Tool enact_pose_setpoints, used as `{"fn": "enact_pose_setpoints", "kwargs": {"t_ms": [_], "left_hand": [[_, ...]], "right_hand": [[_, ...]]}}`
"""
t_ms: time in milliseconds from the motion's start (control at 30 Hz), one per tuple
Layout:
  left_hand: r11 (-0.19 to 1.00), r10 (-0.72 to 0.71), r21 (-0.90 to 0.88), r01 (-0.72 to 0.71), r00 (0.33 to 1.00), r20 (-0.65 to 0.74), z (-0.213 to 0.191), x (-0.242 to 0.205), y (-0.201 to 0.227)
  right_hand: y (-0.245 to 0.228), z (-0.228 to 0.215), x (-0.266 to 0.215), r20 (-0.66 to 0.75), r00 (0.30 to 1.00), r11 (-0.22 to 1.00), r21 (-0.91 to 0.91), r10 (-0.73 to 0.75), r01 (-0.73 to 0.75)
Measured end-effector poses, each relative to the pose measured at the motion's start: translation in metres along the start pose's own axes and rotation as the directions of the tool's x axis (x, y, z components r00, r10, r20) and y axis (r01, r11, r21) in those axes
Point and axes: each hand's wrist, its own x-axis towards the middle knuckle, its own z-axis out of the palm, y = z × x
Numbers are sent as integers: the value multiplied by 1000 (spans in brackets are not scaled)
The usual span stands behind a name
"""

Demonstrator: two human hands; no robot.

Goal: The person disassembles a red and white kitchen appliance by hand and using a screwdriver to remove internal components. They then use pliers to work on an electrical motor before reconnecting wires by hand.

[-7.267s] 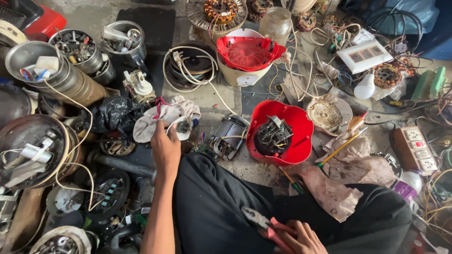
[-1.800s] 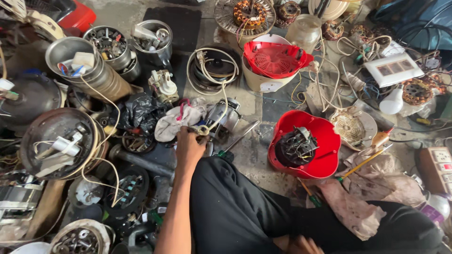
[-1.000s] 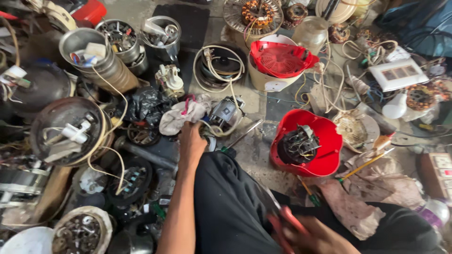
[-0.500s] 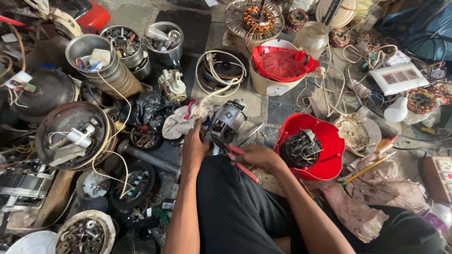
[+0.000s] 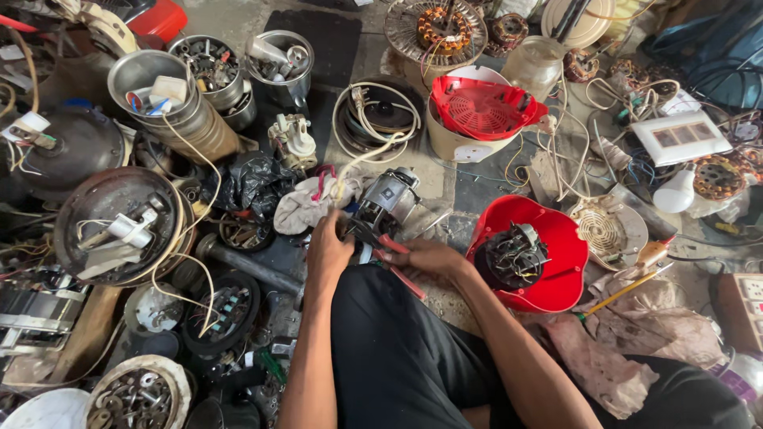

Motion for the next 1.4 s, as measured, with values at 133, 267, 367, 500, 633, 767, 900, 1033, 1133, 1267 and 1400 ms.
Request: {"fn": "enact_pose_setpoints", "kwargs": {"t_ms": [133, 267, 367, 500, 633, 767, 900, 1033, 1133, 1267, 1400], "left_hand": [[998, -62, -5, 62, 998, 0, 4, 0, -6], [1000, -1, -10, 2, 999, 38, 8, 4, -13], [1000, -3, 26, 1, 997, 83, 2, -1, -9], [990, 96, 95, -105, 991, 93, 0, 5, -4], [997, 6, 82, -10, 999, 47, 6, -2, -12], [1000, -7, 22, 6, 1000, 15, 19, 2, -33], [1000, -21, 0, 21, 997, -75, 28, 3, -48], [998, 34, -36, -44, 974, -225, 14, 7, -37], [986, 63, 156, -54, 997, -48, 3, 6, -23], [962, 112, 247, -118, 993, 35, -9, 23, -25], [972, 154, -160, -174, 980, -130, -45, 34, -28]], "right_hand": [[33, 3, 24, -7, 964, 963, -61, -264, 263], [42, 12, 27, -75, 970, 973, -35, -232, 230], [34, 17, 26, -105, 975, 978, -83, -198, 189], [24, 17, 22, -117, 985, 989, -90, -128, 118], [25, 19, 25, -86, 981, 982, -90, -174, 166], [38, 25, 39, -107, 933, 929, -185, -344, 321], [51, 10, 36, -53, 950, 919, -273, -308, 283], [79, -2, 13, -65, 851, 705, -594, -522, 387], [130, 6, -28, -182, 799, 728, -562, -573, 393], [185, 9, -68, -412, 828, 860, -487, -380, 152], [232, 11, -97, -572, 788, 952, -299, -229, 59]]}}
